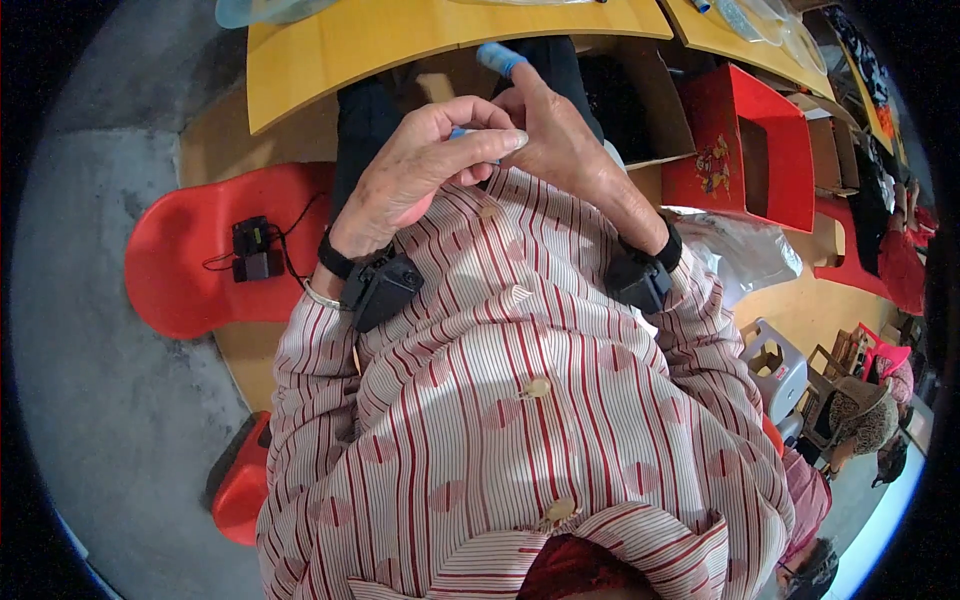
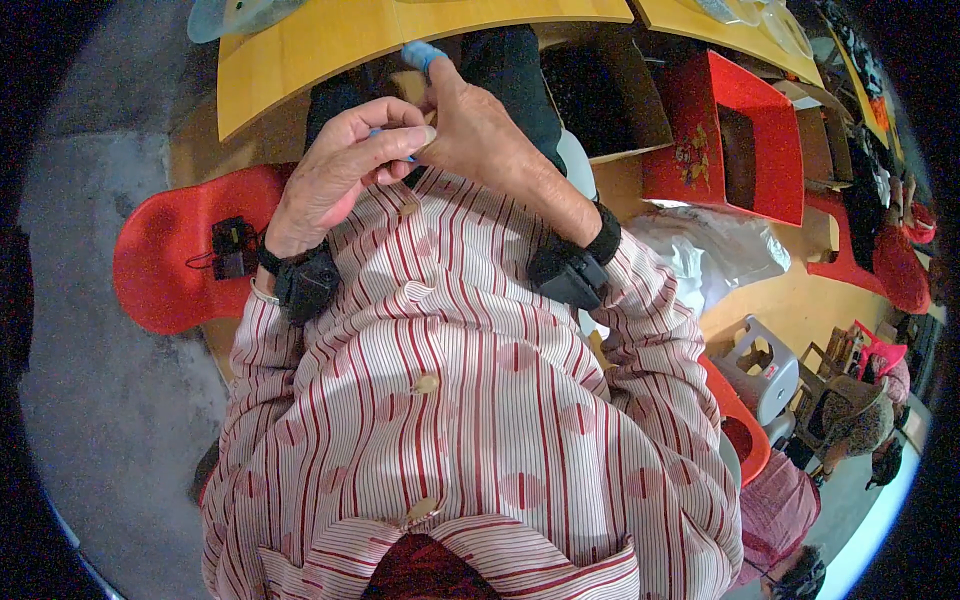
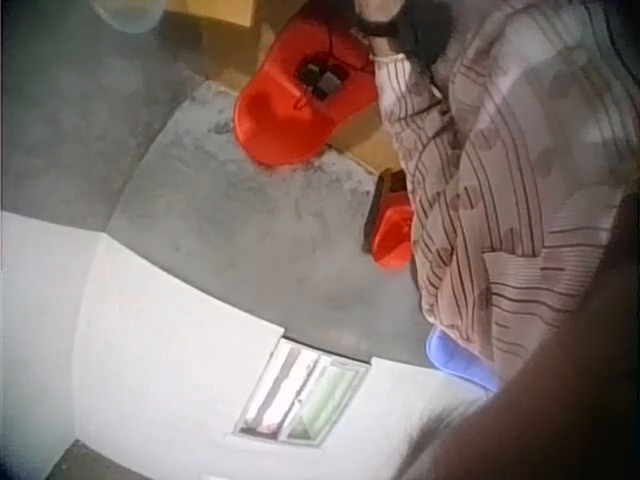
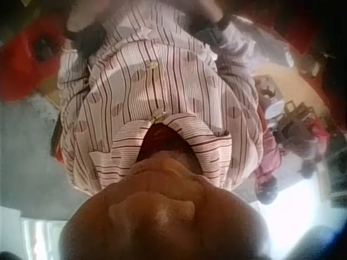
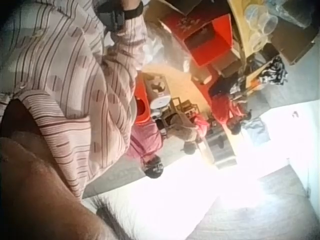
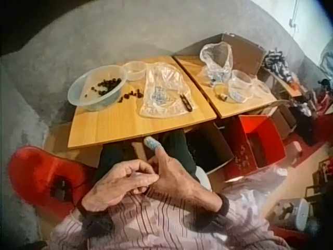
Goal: The person assembles small plastic components by hand, sorts black plastic pieces from a plastic bowl, and moves the plastic bowl.
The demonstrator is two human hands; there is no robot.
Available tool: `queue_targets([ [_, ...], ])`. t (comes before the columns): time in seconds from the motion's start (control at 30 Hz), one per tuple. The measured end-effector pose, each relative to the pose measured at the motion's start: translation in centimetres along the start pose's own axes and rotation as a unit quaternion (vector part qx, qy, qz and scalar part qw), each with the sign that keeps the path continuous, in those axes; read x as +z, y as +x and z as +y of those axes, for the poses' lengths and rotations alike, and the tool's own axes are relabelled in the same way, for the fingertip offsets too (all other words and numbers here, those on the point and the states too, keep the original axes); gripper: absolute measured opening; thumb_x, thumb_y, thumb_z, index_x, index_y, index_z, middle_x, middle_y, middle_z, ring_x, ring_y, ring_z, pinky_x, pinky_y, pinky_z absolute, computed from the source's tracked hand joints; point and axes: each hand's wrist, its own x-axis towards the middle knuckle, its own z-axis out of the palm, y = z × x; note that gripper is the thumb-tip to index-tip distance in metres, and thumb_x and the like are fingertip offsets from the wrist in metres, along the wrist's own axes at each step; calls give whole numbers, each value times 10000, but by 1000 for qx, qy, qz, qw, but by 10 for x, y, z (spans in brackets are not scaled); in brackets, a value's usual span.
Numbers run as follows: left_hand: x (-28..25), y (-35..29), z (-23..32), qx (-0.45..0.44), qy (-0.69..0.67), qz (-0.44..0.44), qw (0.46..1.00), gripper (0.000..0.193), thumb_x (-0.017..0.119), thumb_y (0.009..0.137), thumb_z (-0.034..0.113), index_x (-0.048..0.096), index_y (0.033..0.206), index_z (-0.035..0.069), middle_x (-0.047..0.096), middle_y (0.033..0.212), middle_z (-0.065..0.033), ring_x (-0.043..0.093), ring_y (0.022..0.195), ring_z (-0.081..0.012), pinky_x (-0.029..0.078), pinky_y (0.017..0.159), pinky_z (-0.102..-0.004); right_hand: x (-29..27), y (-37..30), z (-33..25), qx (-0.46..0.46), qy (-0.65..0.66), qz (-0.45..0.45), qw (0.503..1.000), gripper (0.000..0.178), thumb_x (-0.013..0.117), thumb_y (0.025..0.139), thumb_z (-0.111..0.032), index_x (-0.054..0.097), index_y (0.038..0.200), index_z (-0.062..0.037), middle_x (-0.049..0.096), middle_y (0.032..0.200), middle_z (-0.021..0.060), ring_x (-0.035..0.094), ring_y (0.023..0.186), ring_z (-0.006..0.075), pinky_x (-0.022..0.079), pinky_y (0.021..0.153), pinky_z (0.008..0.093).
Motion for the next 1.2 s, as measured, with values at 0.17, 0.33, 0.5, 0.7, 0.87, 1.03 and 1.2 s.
queue_targets([
  [0.17,-1,-2,-2,58,32,13,998,233,651,857,258,604,985,69,527,815,55,449,689,-23,342,585,-162,4,-2,-6,166,260,-56,950,665,714,750,-167,372,1278,50,627,982,169,651,848,229,537,677,333],
  [0.33,-1,-2,-2,104,112,9,988,241,650,869,253,604,985,47,547,827,26,490,723,-52,402,637,-186,5,-1,-2,178,291,-68,937,619,735,743,-150,414,1229,60,619,1013,159,629,853,172,533,686,293],
  [0.5,-7,7,-7,136,146,12,980,233,644,881,239,606,977,31,568,821,5,527,745,-70,444,666,-213,5,8,6,57,100,-11,993,557,763,713,-135,473,1149,56,634,916,134,620,797,150,529,664,292],
  [0.7,-25,23,7,143,162,-31,976,290,548,940,280,575,1102,41,538,859,32,474,743,-35,399,666,-180,-21,36,6,36,36,-121,991,519,642,864,-350,441,1206,-16,575,979,182,614,745,275,553,672,349],
  [0.87,-37,38,3,101,104,-24,989,323,530,950,317,570,1114,42,560,850,18,510,716,-29,426,603,-163,-16,35,20,-30,61,-19,997,491,675,822,-271,460,1168,4,626,872,178,645,751,291,544,653,355],
  [1.03,-42,42,-10,74,43,0,996,269,554,942,293,577,1013,35,570,781,19,521,652,-17,438,549,-158,-5,38,32,-51,14,-26,998,612,671,806,-266,391,1290,-18,656,861,190,649,791,367,516,650,411],
  [1.2,-50,40,-4,72,37,8,997,259,559,939,279,581,1001,29,571,804,17,519,667,-31,443,590,-177,0,49,22,0,8,-55,998,522,653,860,-174,400,1283,-5,620,858,129,638,771,220,498,671,325],
])
